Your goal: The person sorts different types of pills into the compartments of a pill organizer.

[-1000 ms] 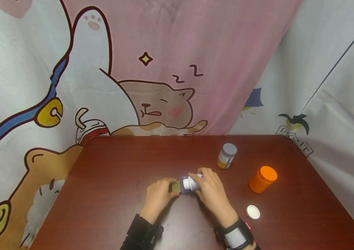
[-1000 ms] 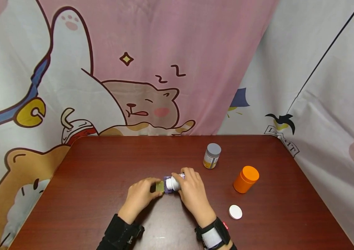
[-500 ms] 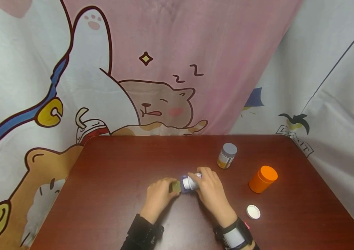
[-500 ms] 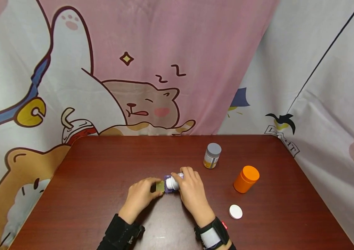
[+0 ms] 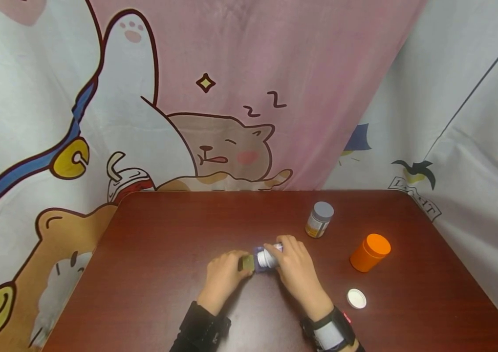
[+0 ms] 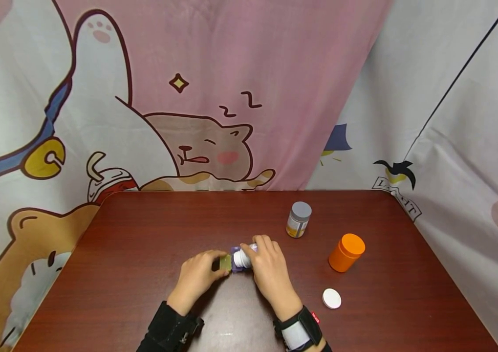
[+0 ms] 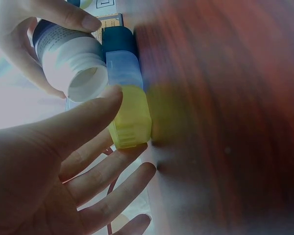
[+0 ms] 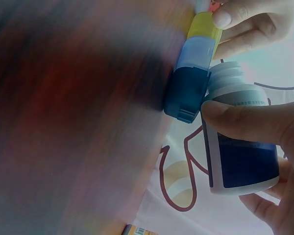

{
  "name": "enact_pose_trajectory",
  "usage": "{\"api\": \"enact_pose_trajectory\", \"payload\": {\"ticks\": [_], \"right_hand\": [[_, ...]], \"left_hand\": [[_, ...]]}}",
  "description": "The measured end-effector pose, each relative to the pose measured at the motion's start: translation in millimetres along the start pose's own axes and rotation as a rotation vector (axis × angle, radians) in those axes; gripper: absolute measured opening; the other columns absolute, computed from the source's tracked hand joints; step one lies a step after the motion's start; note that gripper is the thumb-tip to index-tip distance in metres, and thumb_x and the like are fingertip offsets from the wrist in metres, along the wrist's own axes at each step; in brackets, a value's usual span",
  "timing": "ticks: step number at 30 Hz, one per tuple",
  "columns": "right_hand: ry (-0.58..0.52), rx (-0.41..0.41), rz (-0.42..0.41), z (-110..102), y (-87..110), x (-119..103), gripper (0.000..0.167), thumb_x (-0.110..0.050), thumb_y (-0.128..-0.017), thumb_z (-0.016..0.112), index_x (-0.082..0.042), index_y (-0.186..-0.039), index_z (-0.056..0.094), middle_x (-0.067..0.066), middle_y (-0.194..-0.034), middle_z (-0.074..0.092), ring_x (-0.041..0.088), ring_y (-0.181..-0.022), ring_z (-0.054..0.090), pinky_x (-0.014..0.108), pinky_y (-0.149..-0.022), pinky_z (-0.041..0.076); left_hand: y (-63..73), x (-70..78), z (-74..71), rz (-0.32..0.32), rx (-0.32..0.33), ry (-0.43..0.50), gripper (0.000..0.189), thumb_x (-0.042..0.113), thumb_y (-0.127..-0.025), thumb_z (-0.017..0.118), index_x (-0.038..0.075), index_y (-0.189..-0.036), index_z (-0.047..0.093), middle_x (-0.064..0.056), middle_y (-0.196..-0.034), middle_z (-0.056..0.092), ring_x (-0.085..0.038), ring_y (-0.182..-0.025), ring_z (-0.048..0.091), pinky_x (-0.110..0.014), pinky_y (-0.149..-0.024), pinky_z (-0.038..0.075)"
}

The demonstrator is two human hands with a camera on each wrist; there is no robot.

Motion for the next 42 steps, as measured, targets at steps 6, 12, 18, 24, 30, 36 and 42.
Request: {"api": "enact_pose_trajectory", "payload": {"ticks": [6, 12, 18, 24, 30, 36, 42], "right_hand": [[0.007, 0.017, -0.02, 1.0, -1.4, -2.8, 0.057, 0.005, -0.063, 0.092, -0.016, -0.114, 0.08, 0.013, -0.108, 0.066, 0.032, -0.105, 0.064, 0.044, -0.083, 0.056], [0.02, 0.01, -0.026, 2.6, -2.2, -4.0, 0.055, 0.005, -0.064, 0.09, -0.016, -0.114, 0.08, 0.012, -0.109, 0.067, 0.031, -0.105, 0.064, 0.043, -0.083, 0.056], [0.018, 0.007, -0.023, 2.3, -2.4, -3.5, 0.051, 0.008, -0.069, 0.087, -0.016, -0.113, 0.08, 0.013, -0.109, 0.067, 0.032, -0.106, 0.064, 0.044, -0.084, 0.056], [0.021, 0.015, -0.033, 1.9, -2.3, -4.1, 0.049, 0.008, -0.07, 0.084, -0.016, -0.113, 0.08, 0.013, -0.108, 0.067, 0.032, -0.105, 0.064, 0.044, -0.084, 0.056], [0.029, 0.012, -0.032, 1.8, -2.3, -4.3, 0.046, 0.01, -0.074, 0.078, -0.017, -0.112, 0.08, 0.013, -0.109, 0.067, 0.032, -0.105, 0.064, 0.044, -0.085, 0.056], [0.025, 0.021, -0.04, 0.5, -2.3, -5.1, 0.047, 0.011, -0.074, 0.076, -0.016, -0.112, 0.08, 0.013, -0.109, 0.067, 0.031, -0.105, 0.064, 0.044, -0.085, 0.056], [0.021, 0.019, -0.053, 1.4, -3.8, -6.2, 0.049, 0.012, -0.072, 0.078, -0.016, -0.112, 0.08, 0.013, -0.11, 0.068, 0.031, -0.106, 0.065, 0.043, -0.085, 0.057]], "left_hand": [[-0.3, -0.1, 0.0, 0.003, -0.001, -0.001, 0.043, 0.029, -0.077, 0.092, 0.017, -0.116, 0.079, -0.006, -0.113, 0.08, -0.029, -0.093, 0.075, -0.046, -0.073, 0.059], [0.1, 0.1, -0.8, -0.003, -0.009, 0.007, 0.043, 0.03, -0.077, 0.092, 0.017, -0.116, 0.079, -0.006, -0.112, 0.08, -0.028, -0.092, 0.075, -0.045, -0.073, 0.059], [-0.6, 0.5, -1.4, 0.003, -0.005, 0.008, 0.043, 0.029, -0.077, 0.092, 0.016, -0.115, 0.079, -0.006, -0.111, 0.08, -0.028, -0.092, 0.075, -0.045, -0.073, 0.059], [0.2, 1.0, -2.2, 0.008, -0.006, 0.005, 0.044, 0.028, -0.076, 0.092, 0.017, -0.116, 0.079, -0.006, -0.112, 0.08, -0.028, -0.094, 0.075, -0.045, -0.074, 0.059], [0.4, 1.4, -2.6, 0.006, -0.006, 0.01, 0.044, 0.028, -0.075, 0.092, 0.017, -0.115, 0.079, -0.006, -0.111, 0.08, -0.028, -0.093, 0.075, -0.046, -0.073, 0.059], [0.5, 1.6, -2.5, 0.0, -0.011, 0.02, 0.043, 0.028, -0.076, 0.092, 0.016, -0.116, 0.079, -0.006, -0.113, 0.08, -0.029, -0.094, 0.075, -0.047, -0.075, 0.059], [0.3, 1.3, -2.9, -0.002, -0.012, 0.019, 0.043, 0.029, -0.077, 0.092, 0.016, -0.116, 0.079, -0.007, -0.113, 0.08, -0.029, -0.094, 0.075, -0.048, -0.076, 0.059]]}}
Point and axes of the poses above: each hand's wrist, its own y-axis away from the middle knuckle, its own z-axis out of the palm, x = y × z, the point moved 5 cm from there along -y, towards the middle knuckle
